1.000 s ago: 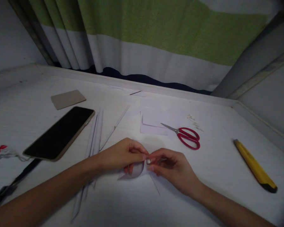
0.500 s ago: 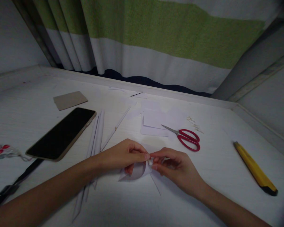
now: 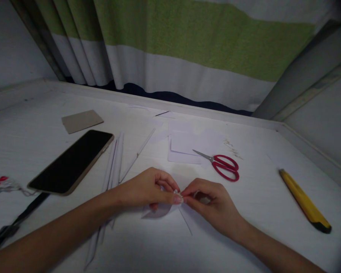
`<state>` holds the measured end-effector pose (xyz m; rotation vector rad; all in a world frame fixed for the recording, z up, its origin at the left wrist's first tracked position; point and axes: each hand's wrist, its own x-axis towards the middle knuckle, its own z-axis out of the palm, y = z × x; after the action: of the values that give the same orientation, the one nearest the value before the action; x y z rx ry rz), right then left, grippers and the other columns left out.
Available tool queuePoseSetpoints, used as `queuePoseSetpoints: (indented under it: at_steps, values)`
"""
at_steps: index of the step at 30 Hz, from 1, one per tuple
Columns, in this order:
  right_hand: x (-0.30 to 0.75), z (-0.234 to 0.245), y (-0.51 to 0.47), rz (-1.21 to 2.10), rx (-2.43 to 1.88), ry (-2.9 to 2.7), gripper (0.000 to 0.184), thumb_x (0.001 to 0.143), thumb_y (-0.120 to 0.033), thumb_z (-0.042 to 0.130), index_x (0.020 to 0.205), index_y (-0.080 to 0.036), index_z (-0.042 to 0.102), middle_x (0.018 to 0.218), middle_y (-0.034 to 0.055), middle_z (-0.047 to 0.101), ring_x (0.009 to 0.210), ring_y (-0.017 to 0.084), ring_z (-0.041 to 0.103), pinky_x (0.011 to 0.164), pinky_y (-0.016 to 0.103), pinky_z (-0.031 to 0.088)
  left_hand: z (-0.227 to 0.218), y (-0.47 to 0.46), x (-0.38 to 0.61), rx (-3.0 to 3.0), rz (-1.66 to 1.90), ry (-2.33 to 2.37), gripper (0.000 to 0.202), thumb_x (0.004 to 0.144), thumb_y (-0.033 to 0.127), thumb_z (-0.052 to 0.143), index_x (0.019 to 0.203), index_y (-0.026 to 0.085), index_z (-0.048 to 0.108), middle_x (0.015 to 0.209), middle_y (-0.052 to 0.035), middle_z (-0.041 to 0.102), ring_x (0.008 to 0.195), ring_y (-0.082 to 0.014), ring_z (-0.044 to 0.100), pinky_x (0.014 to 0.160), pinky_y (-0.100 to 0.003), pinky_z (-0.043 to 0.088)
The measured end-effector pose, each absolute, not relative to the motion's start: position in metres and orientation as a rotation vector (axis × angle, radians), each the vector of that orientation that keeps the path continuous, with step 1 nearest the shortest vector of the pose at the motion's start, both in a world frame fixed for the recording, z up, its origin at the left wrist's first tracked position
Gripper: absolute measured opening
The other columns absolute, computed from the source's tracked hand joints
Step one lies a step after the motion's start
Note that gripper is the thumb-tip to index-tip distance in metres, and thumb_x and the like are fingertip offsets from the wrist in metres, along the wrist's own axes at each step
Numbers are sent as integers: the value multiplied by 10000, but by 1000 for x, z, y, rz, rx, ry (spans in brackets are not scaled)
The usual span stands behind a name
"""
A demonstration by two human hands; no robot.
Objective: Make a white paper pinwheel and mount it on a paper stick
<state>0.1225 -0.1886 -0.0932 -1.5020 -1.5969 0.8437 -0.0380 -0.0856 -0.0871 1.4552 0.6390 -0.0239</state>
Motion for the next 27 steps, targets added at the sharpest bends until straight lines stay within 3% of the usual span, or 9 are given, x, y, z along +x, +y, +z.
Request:
queuePoseSetpoints:
  at_steps: [4, 13, 17, 20, 24, 27]
  values:
    - [124, -91, -189, 855, -1512, -1629, 57, 723, -141, 578, 732, -133, 634, 656, 30, 616, 566, 110, 547, 500, 215, 426, -88, -87, -39, 1466, -13, 638, 287, 611, 330, 676, 803, 128, 606, 543, 33, 556, 367, -40, 432, 342, -139, 313]
    - [140, -80, -182, 730, -1566, -1633, 48, 715, -136, 550, 711, -167, 588, 672, 7, 601, 603, 119, 546, 540, 227, 448, -92, -85, -37, 1438, -29, 642, 309, 619, 331, 676, 839, 129, 598, 650, 8, 594, 386, -35, 441, 351, -144, 339]
    - [174, -65, -174, 437, -1719, -1468, 63, 740, -216, 526, 705, -170, 548, 666, 12, 584, 573, 125, 543, 512, 229, 441, -92, -85, -37, 1423, -34, 653, 293, 626, 330, 674, 829, 132, 598, 690, 1, 599, 406, -31, 440, 356, -138, 339]
    - [207, -55, -170, 57, -2133, -1514, 115, 750, -262, 508, 714, -169, 566, 646, 23, 607, 562, 142, 557, 507, 241, 415, -92, -85, -37, 1422, -44, 644, 255, 644, 311, 663, 820, 138, 599, 654, 18, 586, 385, -23, 428, 348, -133, 321]
    - [223, -52, -171, -182, -2474, -1593, 331, 784, -362, 434, 562, -172, 587, 504, 50, 566, 483, 199, 518, 436, 288, 320, -93, -83, -37, 1408, -58, 637, 248, 651, 302, 659, 831, 142, 598, 638, 27, 573, 374, -20, 412, 349, -138, 309]
    - [205, -53, -175, -187, -2395, -1688, 214, 780, -303, 471, 711, -170, 624, 678, 67, 603, 583, 201, 548, 512, 299, 374, -95, -82, -37, 1407, -50, 631, 249, 652, 308, 660, 832, 147, 598, 653, 26, 573, 376, -17, 406, 349, -138, 304]
